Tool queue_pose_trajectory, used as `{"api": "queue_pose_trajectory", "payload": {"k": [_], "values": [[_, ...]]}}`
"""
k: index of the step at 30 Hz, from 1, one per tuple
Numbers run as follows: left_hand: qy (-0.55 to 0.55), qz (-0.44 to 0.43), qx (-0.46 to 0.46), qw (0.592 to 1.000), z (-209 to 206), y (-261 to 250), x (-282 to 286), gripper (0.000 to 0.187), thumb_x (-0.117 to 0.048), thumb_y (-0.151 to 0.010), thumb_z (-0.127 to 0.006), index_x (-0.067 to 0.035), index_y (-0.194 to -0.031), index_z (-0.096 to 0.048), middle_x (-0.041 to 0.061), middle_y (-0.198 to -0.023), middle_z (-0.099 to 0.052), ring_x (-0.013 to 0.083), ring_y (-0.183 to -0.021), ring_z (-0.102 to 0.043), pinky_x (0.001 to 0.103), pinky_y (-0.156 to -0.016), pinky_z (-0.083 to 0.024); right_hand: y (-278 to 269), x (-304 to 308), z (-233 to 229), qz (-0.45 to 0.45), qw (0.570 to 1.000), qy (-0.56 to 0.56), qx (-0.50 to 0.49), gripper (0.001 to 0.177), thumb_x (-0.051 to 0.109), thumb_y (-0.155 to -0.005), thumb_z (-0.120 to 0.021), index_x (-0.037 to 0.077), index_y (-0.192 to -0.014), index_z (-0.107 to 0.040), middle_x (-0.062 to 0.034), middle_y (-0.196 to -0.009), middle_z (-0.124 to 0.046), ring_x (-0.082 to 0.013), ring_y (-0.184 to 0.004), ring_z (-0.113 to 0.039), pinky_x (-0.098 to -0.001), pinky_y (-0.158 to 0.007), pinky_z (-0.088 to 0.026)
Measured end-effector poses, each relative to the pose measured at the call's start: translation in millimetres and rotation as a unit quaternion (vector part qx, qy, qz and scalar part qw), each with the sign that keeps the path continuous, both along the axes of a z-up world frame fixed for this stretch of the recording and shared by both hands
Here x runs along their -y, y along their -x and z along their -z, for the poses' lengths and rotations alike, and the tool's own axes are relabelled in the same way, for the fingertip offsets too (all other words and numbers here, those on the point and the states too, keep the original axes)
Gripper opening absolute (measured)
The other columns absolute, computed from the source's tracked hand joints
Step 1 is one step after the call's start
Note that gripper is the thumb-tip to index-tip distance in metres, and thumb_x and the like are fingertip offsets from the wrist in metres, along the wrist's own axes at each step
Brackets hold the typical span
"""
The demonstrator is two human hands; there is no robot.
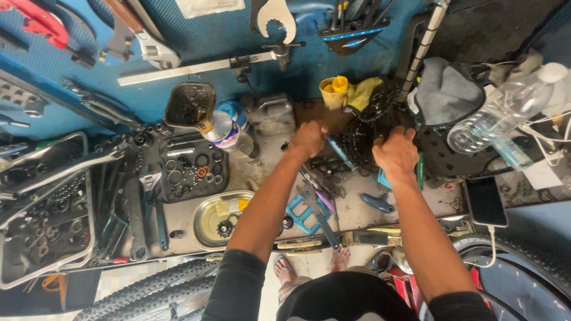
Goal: The person scrubs small bicycle components, including gears and bearings, using a yellow-handled brush and a liquid solvent in a metal tray. The person repeatedly dips the brush into the solvent and scrubs the parts to remove grime.
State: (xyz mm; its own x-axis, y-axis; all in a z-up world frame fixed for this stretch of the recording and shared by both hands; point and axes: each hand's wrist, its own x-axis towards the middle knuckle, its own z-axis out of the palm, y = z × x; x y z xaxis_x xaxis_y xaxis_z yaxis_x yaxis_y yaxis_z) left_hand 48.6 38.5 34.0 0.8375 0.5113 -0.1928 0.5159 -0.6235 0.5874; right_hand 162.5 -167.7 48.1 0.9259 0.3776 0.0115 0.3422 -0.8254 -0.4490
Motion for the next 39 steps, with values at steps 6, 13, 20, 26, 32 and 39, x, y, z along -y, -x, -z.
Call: {"api": "queue_pose_trajectory", "payload": {"k": [6,13,20,26,32,39], "values": [[0.044,0.002,-0.034,0.998,-3,71,33,0.029,-0.018,-0.096,-0.061,-0.014,-0.123,-0.07,0.019,-0.108,-0.074,0.036,-0.099,-0.074,0.046,-0.092,-0.056,-8,-3,-5,-0.008,0.999,0.053,-0.001,0.048,0.04,-0.093,-0.066,0.003,-0.123,-0.061,-0.0244,-0.128,-0.057,-0.0498,-0.107,-0.064,-0.0577,-0.088,-0.051],[0.021,-0.071,0.197,0.978,-5,142,52,0.025,-0.017,-0.088,-0.068,-0.009,-0.111,-0.074,0.017,-0.115,-0.074,0.0373,-0.105,-0.071,0.046,-0.092,-0.056,30,-21,-47,-0.086,0.979,-0.068,0.169,0.045,0.032,-0.092,-0.072,0.009,-0.13,-0.065,-0.0216,-0.123,-0.063,-0.0455,-0.108,-0.065,-0.0539,-0.083,-0.052],[0.101,-0.166,0.241,0.951,-42,212,95,0.021,-0.014,-0.091,-0.068,-0.005,-0.11,-0.072,0.016,-0.116,-0.073,0.0337,-0.082,-0.074,0.04,-0.073,-0.059,19,-151,6,-0.303,0.945,-0.02,0.124,0.027,0.031,-0.094,-0.069,0.018,-0.118,-0.075,-0.0156,-0.113,-0.072,-0.0397,-0.098,-0.07,-0.0502,-0.086,-0.054],[0.083,-0.289,0.269,0.915,-52,307,105,0.021,-0.01,-0.091,-0.069,-0.004,-0.111,-0.073,0.015,-0.111,-0.075,0.0282,-0.084,-0.076,0.036,-0.07,-0.061,-36,-229,97,-0.317,0.93,0.157,0.099,0.037,0.04,-0.087,-0.074,0.012,-0.111,-0.08,-0.0192,-0.114,-0.075,-0.0415,-0.107,-0.069,-0.0538,-0.089,-0.054],[0.02,-0.491,0.246,0.836,-37,403,85,0.021,-0.013,-0.092,-0.069,-0.005,-0.111,-0.072,0.013,-0.107,-0.076,0.0261,-0.085,-0.078,0.036,-0.071,-0.062,2,-168,59,-0.279,0.937,-0.036,0.209,0.036,0.043,-0.097,-0.075,0.009,-0.108,-0.078,-0.0195,-0.107,-0.075,-0.041,-0.096,-0.07,-0.051,-0.079,-0.054],[-0.14,-0.366,0.132,0.911,0,404,39,0.027,-0.014,-0.085,-0.074,-0.006,-0.111,-0.074,0.013,-0.115,-0.072,0.0349,-0.115,-0.061,0.045,-0.1,-0.05,217,-109,-2,-0.429,0.88,0.005,-0.203,0.027,0.033,-0.091,-0.071,0.016,-0.111,-0.076,-0.0097,-0.091,-0.079,-0.022,-0.08,-0.077,-0.0363,-0.073,-0.058]]}}
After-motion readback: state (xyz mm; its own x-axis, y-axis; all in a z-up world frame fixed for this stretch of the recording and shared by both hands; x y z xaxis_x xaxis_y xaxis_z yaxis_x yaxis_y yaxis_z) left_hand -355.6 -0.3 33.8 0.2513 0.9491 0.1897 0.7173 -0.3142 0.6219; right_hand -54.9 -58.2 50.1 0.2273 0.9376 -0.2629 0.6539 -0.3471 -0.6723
